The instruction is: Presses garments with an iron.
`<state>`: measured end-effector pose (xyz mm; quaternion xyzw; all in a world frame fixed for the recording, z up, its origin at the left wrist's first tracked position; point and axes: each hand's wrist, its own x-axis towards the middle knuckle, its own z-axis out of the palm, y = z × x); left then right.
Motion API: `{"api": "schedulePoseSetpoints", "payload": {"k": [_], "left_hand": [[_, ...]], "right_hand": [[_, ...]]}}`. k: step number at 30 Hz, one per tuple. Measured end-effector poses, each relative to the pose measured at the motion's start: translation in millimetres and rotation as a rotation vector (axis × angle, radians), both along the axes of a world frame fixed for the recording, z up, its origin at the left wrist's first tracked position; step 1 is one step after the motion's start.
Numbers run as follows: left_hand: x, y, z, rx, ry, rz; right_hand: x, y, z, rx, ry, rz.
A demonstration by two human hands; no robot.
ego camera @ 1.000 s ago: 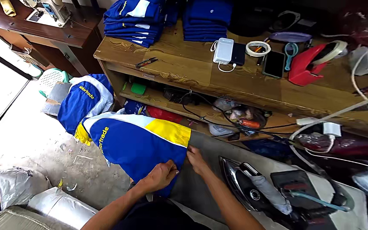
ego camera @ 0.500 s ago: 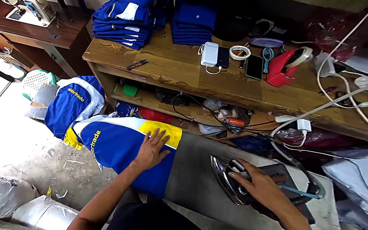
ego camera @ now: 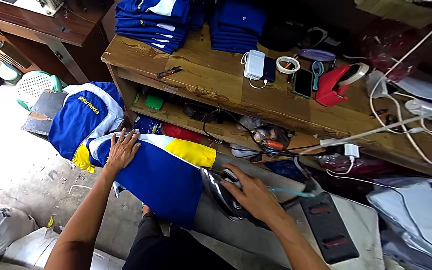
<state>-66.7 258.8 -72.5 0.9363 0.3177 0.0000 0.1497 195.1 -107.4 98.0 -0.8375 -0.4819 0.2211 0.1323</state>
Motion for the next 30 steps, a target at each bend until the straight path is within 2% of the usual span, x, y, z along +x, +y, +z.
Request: {"api": "schedulePoseSetpoints", "payload": {"k": [7,11,14,18,21,24,27,30], "left_hand": [[-15,26,8,-0.019,0.053,-0.030],[-21,33,5,-0.014,0.095,-0.014],[-20,33,4,-0.014,0.092,-0.001],[-17,33,10,-0.052,0.107,0.016],[-12,33,14,-0.071,0.134,0.032],[-8,32,14,-0.057,0.152,0.057],[-5,35,16,-0.041,0.177,0.061],[-6,36,17,-0.039,0.192,0.058]], "right_hand": [[-83,157,-10,-0.108,-0.026,0.234],[-89,197,-10,-0.110,-0.048,0.233],[-75,190,-10,-0.124,-0.027,0.086],[-57,136,-18,-0.168,-0.037,-0.046],[-56,79,-29,-0.151,-0.047,-0.046],[-60,35,-43,-0.059,-0.137,0.062],[-65,29,-44,-0.030,-0.203,0.063],[-61,48,-34,-0.144,-0.147,-0.127]]}}
